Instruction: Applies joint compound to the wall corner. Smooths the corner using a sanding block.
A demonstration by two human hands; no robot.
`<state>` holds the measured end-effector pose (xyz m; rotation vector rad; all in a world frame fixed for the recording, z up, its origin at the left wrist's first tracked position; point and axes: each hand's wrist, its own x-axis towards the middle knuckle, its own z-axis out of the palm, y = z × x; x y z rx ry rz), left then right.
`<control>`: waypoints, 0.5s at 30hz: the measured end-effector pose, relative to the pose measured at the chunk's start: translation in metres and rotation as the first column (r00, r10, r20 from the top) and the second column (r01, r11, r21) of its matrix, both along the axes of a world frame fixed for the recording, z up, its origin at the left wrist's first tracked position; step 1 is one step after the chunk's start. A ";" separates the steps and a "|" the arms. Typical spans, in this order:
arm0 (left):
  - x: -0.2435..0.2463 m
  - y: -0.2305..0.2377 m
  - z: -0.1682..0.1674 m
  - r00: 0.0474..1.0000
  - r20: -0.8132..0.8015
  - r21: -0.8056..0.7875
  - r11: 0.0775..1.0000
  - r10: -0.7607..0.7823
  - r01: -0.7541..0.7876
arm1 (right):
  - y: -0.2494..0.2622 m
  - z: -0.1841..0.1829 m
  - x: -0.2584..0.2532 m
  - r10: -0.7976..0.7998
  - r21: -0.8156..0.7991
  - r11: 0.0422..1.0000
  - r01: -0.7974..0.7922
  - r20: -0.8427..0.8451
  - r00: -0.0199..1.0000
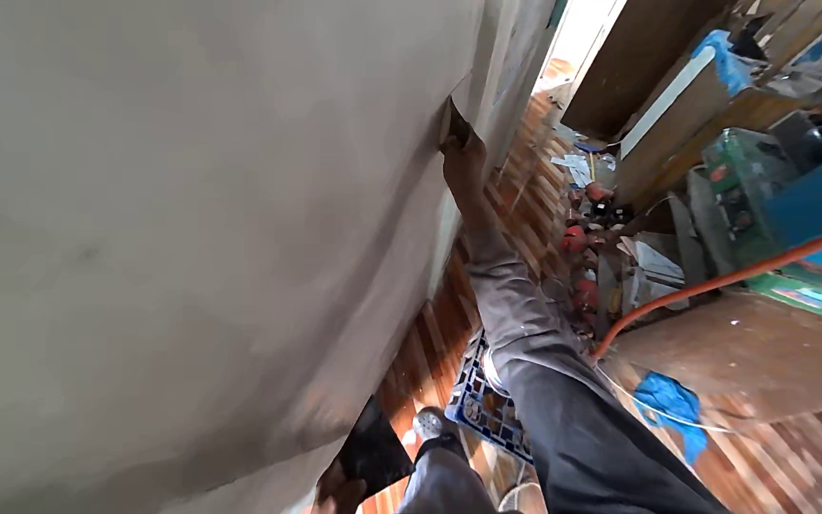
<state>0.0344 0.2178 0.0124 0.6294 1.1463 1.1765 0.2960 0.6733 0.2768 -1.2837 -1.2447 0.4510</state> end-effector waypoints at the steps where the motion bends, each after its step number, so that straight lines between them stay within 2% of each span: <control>1: -0.003 -0.003 0.000 1.000 0.001 0.001 1.000 -0.002 0.002 | -0.008 -0.002 -0.006 0.005 -0.001 1.000 -0.005 0.001 1.000; 11: -0.025 -0.024 0.008 1.000 -0.011 -0.074 0.997 -0.010 0.009 | -0.086 -0.013 -0.060 -0.020 0.020 1.000 0.020 0.021 1.000; 15: -0.028 -0.022 0.016 0.994 0.104 -0.079 0.996 0.045 -0.037 | -0.118 -0.020 -0.082 -0.021 0.043 0.999 0.020 0.019 1.000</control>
